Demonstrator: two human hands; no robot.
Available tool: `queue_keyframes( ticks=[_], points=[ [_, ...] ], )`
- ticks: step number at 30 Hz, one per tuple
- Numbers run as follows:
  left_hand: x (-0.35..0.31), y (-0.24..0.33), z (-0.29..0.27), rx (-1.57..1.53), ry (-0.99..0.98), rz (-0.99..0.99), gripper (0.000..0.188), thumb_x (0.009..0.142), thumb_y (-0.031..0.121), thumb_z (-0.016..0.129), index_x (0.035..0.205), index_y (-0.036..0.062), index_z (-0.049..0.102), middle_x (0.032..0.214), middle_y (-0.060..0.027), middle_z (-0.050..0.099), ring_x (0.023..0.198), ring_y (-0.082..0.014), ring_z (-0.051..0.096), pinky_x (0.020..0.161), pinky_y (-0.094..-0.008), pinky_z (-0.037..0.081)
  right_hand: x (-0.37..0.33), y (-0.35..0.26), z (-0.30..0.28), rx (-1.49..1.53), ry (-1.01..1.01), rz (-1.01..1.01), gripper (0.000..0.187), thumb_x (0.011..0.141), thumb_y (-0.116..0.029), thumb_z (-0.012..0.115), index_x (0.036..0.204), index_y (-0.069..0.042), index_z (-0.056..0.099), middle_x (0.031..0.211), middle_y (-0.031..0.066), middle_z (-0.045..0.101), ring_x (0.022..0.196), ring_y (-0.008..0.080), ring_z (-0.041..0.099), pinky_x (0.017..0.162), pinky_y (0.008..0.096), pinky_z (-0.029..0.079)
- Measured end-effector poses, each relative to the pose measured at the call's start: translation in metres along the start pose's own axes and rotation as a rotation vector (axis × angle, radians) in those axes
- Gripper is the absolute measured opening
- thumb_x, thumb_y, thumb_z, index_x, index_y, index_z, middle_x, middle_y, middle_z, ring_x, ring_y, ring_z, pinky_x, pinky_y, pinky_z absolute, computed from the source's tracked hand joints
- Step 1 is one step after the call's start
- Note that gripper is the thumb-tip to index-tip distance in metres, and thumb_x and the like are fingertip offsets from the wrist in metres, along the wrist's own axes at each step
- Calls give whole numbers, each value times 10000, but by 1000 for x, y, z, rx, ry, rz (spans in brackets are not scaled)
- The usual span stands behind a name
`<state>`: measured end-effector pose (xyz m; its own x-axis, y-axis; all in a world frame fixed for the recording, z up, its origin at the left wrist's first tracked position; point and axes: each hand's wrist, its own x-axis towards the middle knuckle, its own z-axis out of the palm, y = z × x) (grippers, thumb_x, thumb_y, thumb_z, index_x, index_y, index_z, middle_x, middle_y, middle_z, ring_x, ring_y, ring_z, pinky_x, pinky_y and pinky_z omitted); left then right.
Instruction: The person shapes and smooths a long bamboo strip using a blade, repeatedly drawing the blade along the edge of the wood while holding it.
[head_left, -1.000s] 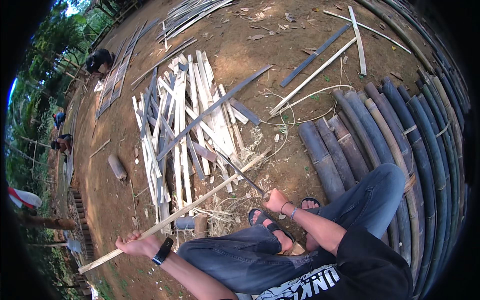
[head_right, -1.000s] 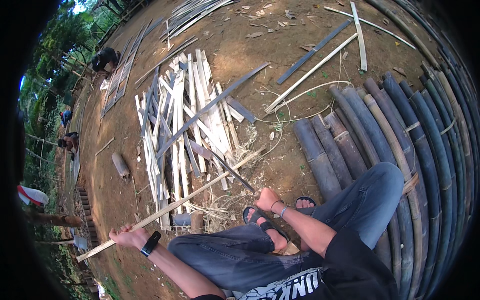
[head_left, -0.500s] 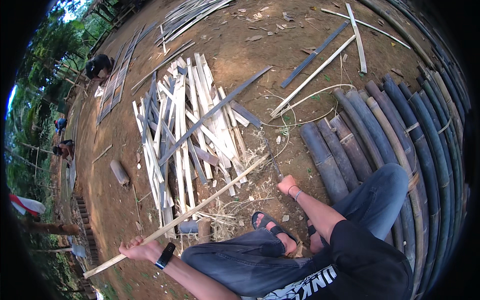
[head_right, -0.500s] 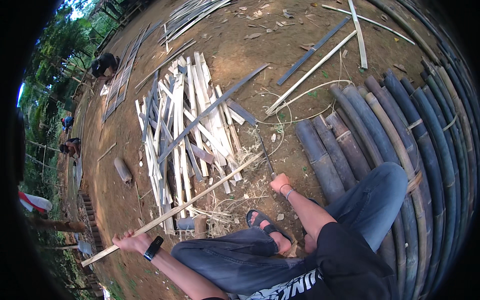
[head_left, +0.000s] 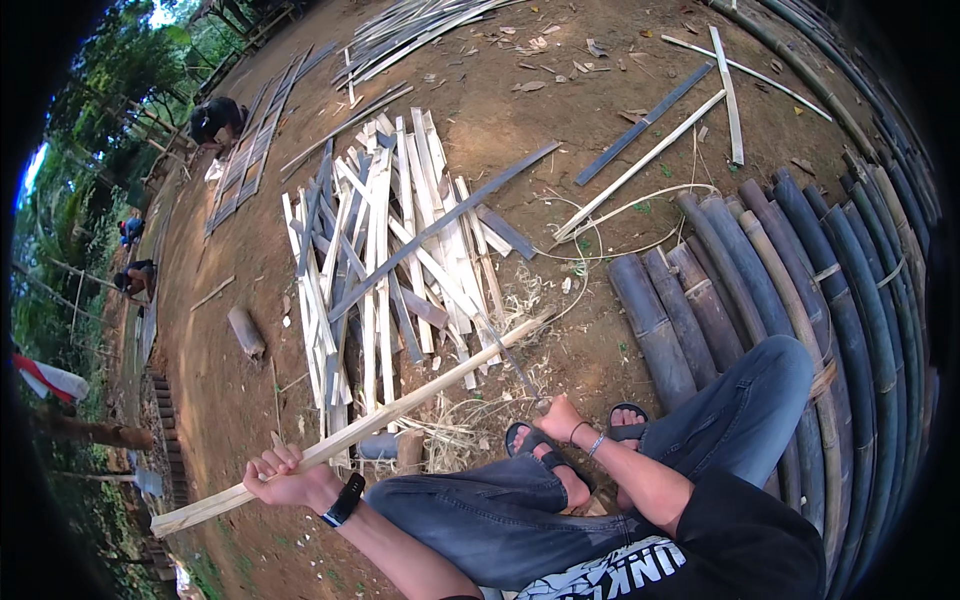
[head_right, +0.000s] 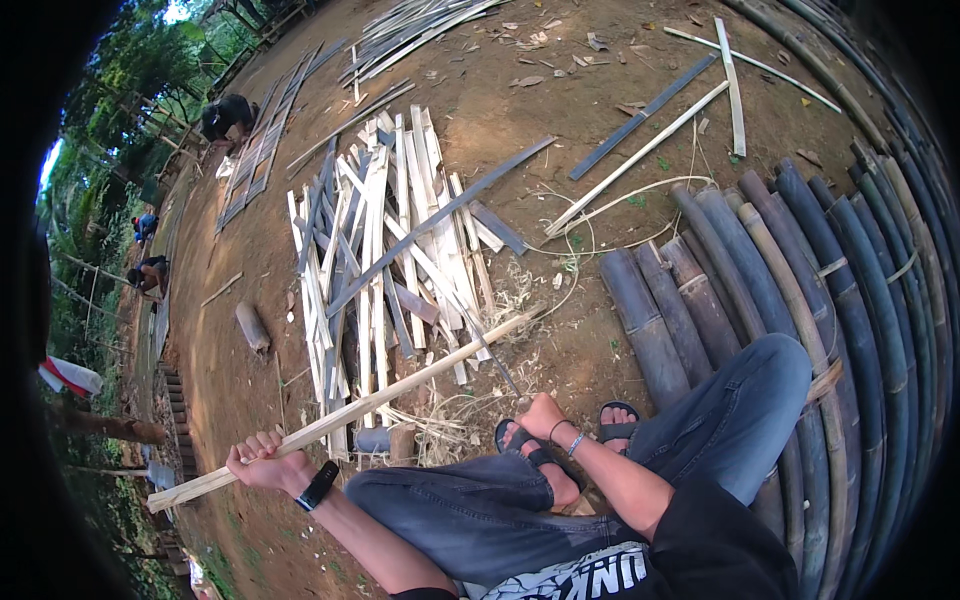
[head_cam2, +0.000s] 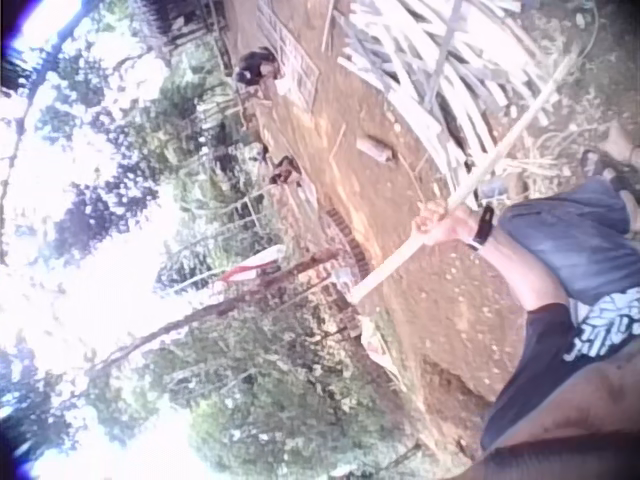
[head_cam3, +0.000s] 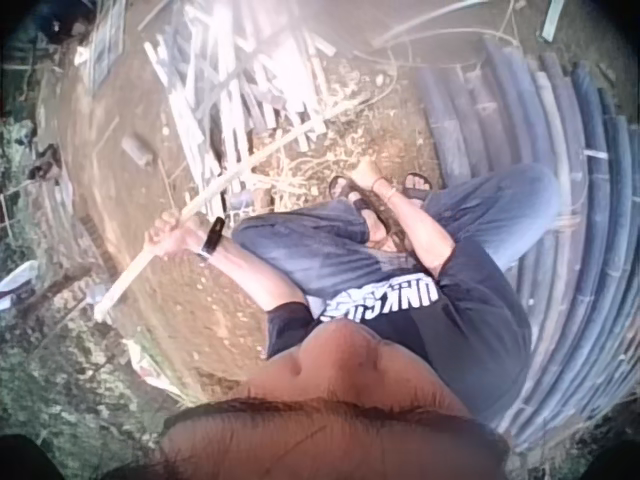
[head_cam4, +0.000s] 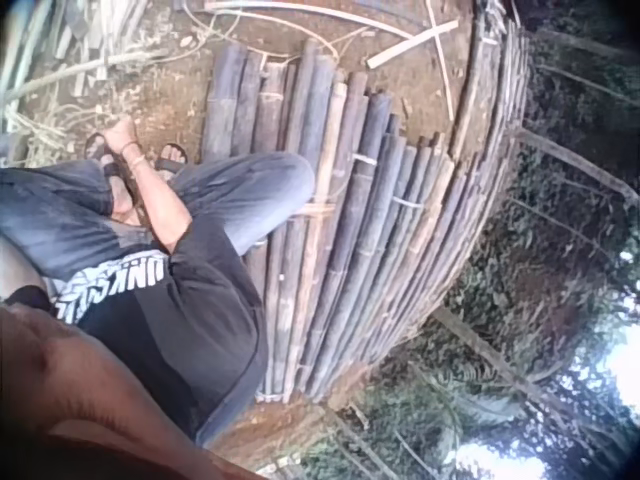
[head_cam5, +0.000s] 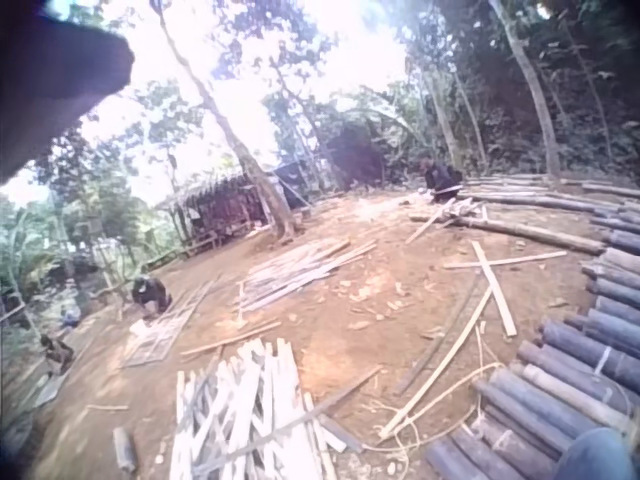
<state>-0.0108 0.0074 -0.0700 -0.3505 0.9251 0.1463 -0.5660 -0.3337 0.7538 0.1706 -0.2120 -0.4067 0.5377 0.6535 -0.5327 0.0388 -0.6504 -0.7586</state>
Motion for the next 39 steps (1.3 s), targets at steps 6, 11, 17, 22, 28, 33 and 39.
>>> queue_keyframes(
  ticks=[6, 11, 17, 22, 28, 33, 39],
  points=[
    [-43, 15, 5, -282, -602, -52, 287, 840, 217, 476, 609, 142, 323, 431, 20, 351, 348, -66, 324, 368, -177, 268, 8, -24, -41, -49, -12, 41, 332, 639, -252, 688, 709, 69, 639, 703, 280, 620, 707, 368, 659, 623, 411, 510],
    [-53, 18, 4, -339, -812, -71, 256, 762, 215, 557, 610, 122, 372, 439, 4, 438, 358, -76, 409, 389, -193, 334, -64, -47, -14, 190, -63, -198, 341, 627, -218, 716, 641, 103, 604, 627, 255, 611, 613, 330, 656, 594, 397, 506],
    [-47, 21, 3, -412, -1093, -125, 280, 692, 233, 624, 576, 143, 385, 416, 20, 486, 356, -61, 485, 388, -158, 352, -2, -13, -45, 20, -27, 81, 267, 644, -204, 686, 613, 47, 601, 573, 197, 600, 524, 253, 603, 549, 373, 479],
    [-49, 16, 8, -437, -1076, -109, 291, 651, 240, 617, 522, 131, 379, 385, 6, 500, 323, -76, 502, 340, -158, 365, -90, -82, -40, 112, -104, -271, 305, 669, -236, 704, 667, 60, 629, 659, 210, 640, 607, 313, 662, 590, 346, 507],
    [-43, 22, 4, -424, -1106, -131, 276, 654, 233, 614, 539, 143, 380, 390, 16, 495, 321, -56, 488, 345, -146, 345, -59, -67, -58, 70, -74, -64, 260, 644, -172, 690, 596, 54, 571, 514, 156, 563, 467, 180, 538, 494, 358, 454],
    [-46, 15, 7, -433, -1076, -130, 298, 641, 230, 626, 519, 137, 371, 380, 5, 493, 314, -65, 490, 335, -156, 361, -132, -114, -41, -15, -196, -353, 220, 670, -153, 635, 816, 9, 670, 766, 210, 651, 786, 360, 642, 737, 401, 504],
    [-49, 21, 7, -483, -1174, -176, 330, 619, 219, 654, 488, 125, 366, 376, -24, 495, 307, -94, 499, 322, -175, 345, -74, -70, -61, 236, -105, -59, 235, 670, -156, 676, 600, 45, 577, 495, 109, 543, 463, 121, 509, 464, 315, 421]
  ],
)
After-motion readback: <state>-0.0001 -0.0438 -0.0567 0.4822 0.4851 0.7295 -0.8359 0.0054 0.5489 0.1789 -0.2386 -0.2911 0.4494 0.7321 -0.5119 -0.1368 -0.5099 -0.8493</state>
